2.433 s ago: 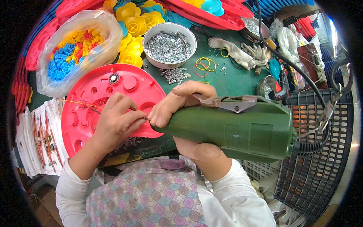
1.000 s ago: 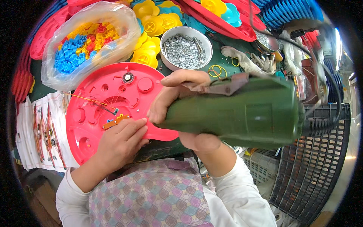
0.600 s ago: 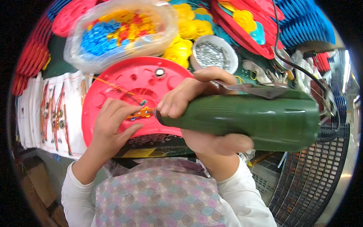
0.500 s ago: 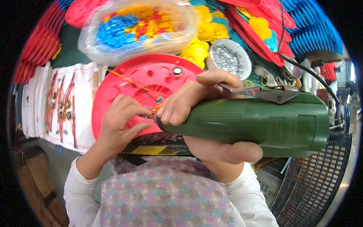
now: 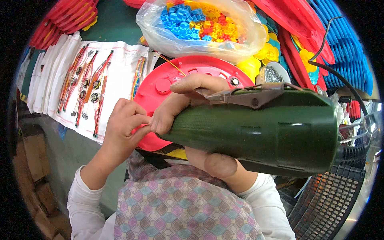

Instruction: The person assembles small craft kits by placing colorful plastic pieces into red and blue plastic trays, using a green handheld tool to secure components. They handle star-shaped pieces, small beads, and pre-assembled kits laid out on a white sheet, then place finished items into white packaging.

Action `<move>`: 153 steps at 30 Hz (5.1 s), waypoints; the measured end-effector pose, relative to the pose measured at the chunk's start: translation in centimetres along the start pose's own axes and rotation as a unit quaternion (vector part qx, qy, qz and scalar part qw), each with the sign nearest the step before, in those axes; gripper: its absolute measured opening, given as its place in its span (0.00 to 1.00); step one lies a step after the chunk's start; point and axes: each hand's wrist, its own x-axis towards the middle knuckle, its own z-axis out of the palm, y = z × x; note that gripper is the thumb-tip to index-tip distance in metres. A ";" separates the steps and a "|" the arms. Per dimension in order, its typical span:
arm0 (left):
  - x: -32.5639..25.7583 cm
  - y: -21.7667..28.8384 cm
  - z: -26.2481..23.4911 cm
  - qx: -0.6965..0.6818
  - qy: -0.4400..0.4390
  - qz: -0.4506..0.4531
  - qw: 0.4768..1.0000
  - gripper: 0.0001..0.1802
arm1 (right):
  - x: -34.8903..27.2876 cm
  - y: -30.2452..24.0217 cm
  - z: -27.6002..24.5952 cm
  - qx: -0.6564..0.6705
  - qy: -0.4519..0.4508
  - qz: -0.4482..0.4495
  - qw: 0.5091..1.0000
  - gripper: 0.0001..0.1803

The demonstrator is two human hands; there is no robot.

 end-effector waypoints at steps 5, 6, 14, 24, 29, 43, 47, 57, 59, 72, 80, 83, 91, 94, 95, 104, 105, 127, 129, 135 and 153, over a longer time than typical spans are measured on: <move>-1.2 0.4 0.0 0.018 0.065 -0.020 0.998 0.19 | -0.3 0.3 1.7 -0.122 0.073 0.084 0.986 0.65; -1.4 0.3 0.0 0.033 0.092 -0.023 0.995 0.22 | -0.4 0.6 1.8 -0.146 0.078 0.087 0.982 0.66; -3.1 -0.6 2.1 -0.300 0.099 -0.283 0.906 0.31 | -0.7 2.0 1.7 -0.175 0.071 0.089 0.978 0.61; -3.1 -0.5 2.4 -0.331 0.074 -0.292 0.894 0.29 | 0.1 3.2 -0.8 -0.089 -0.044 0.141 0.985 0.57; -3.4 -0.8 2.9 -0.244 0.071 -0.260 0.932 0.27 | 0.8 4.6 0.7 -0.074 -0.022 0.136 0.988 0.60; 4.5 3.4 -0.4 0.098 0.023 0.087 0.991 0.27 | -1.3 -7.8 -9.4 -0.108 0.216 -0.221 0.945 0.55; 11.4 6.5 2.6 -0.005 -0.059 0.140 0.988 0.15 | -3.5 -11.0 -14.4 -0.300 0.369 -0.263 0.839 0.43; 26.1 9.9 19.4 0.018 -0.151 0.301 0.942 0.12 | -3.8 -10.3 -21.0 -0.289 0.441 -0.226 0.819 0.24; 27.1 10.7 20.5 0.151 -0.247 0.296 0.910 0.10 | -3.5 -9.7 -21.2 -0.254 0.444 -0.209 0.834 0.25; 27.2 9.3 21.8 -0.017 -0.316 0.316 0.895 0.08 | -3.4 -9.7 -21.4 -0.264 0.390 -0.235 0.850 0.36; 25.5 8.5 19.9 -0.059 -0.178 0.273 0.944 0.07 | -2.5 -10.1 -21.0 -0.194 0.352 -0.320 0.858 0.33; 24.1 8.3 18.0 -0.057 -0.161 0.281 0.944 0.10 | -2.3 -10.3 -20.2 -0.146 0.339 -0.315 0.875 0.34; 17.0 6.5 10.9 -0.119 -0.181 0.127 0.968 0.11 | -1.4 -8.6 -14.9 -0.050 0.294 -0.212 0.930 0.35; 15.2 5.3 10.5 -0.115 -0.150 0.099 0.977 0.11 | -0.9 -7.4 -13.7 -0.013 0.270 -0.204 0.941 0.34; 14.9 5.3 10.4 -0.122 -0.138 0.094 0.978 0.11 | -0.7 -7.2 -13.3 -0.007 0.266 -0.201 0.943 0.34; 14.2 4.6 10.5 -0.218 -0.084 0.063 0.970 0.15 | 0.6 -6.6 -12.3 -0.048 0.235 -0.192 0.952 0.37; 14.2 4.5 10.4 -0.227 -0.088 0.065 0.968 0.16 | 0.6 -6.6 -12.3 -0.052 0.235 -0.188 0.952 0.38; 15.0 3.8 11.5 -0.081 -0.055 0.221 0.970 0.19 | -0.1 -6.4 -13.3 -0.157 0.261 -0.143 0.942 0.37; 15.3 3.4 11.6 -0.030 -0.032 0.290 0.956 0.20 | -0.2 -6.4 -13.1 -0.161 0.263 -0.137 0.941 0.38; 14.8 3.6 11.4 0.009 -0.011 0.243 0.970 0.21 | -0.4 -6.1 -13.3 -0.164 0.263 -0.128 0.942 0.38; 15.2 2.6 12.6 -0.082 -0.046 0.160 0.983 0.11 | -0.6 -4.5 -15.8 -0.269 0.268 -0.125 0.917 0.34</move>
